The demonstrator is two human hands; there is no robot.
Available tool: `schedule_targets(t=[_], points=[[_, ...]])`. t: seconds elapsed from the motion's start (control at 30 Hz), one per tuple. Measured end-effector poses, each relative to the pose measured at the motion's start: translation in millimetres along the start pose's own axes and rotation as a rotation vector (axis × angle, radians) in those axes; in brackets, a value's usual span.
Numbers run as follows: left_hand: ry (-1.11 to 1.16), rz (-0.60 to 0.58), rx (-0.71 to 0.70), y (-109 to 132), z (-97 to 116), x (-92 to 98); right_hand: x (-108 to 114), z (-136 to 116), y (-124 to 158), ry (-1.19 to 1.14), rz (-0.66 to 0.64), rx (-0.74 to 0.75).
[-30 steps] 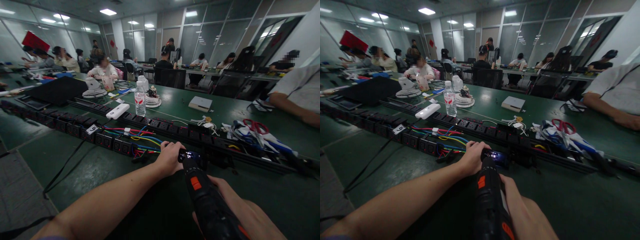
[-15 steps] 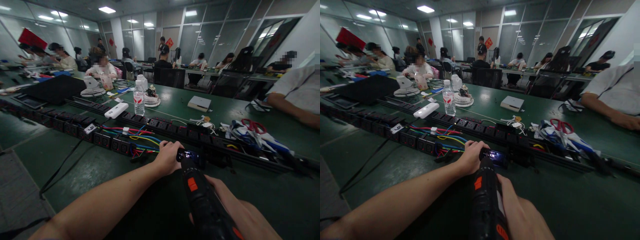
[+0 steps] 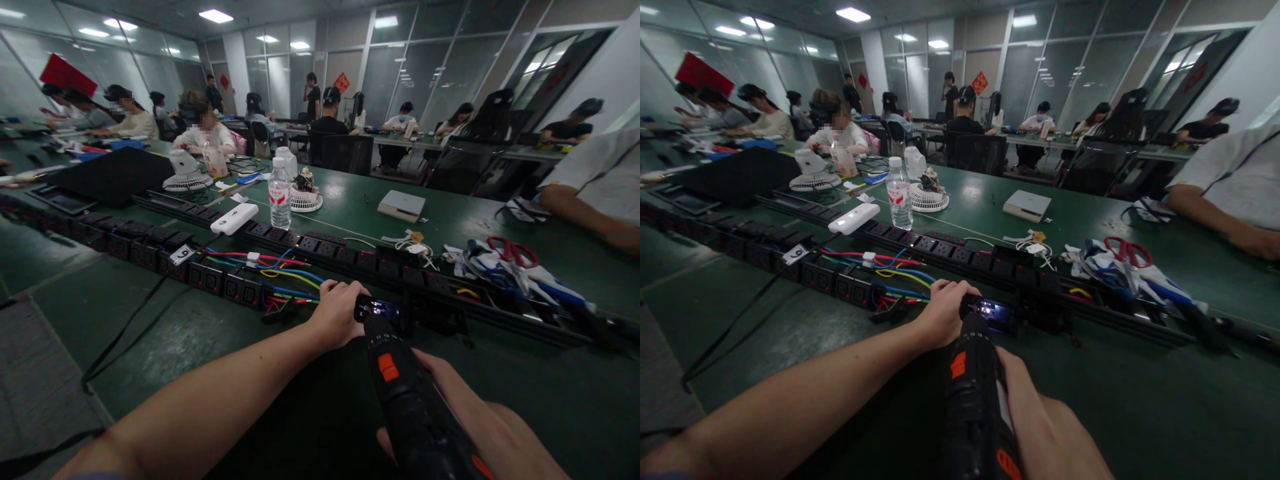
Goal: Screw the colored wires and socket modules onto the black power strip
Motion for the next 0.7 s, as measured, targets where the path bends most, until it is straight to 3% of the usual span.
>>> schedule_targets(t=[0.3, 0.47, 0.7], points=[[0.006, -0.003, -0.006, -0.4, 0.0, 1.5, -1.0, 9.9, -1.0, 0.136, 0.011, 0.034], [0.003, -0.019, 0.003, -0.8, -0.2, 0.5, -1.1, 7.2, -1.1, 0.091, -0.045, 0.005], [0.013, -0.019, 0.004, -0.9, 0.4, 1.6, -4.9, 9.9, -2.3, 0.099, -0.007, 0.015]])
Point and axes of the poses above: each hand's wrist, its own y-axis away from the middle knuckle, its own x-axis out of the back of the hand, z = x × y, the point moved 3 cm from there along -y, towards the middle knuckle, and after that the axes turned 9 degrees about -x, right-handed, at the moved point
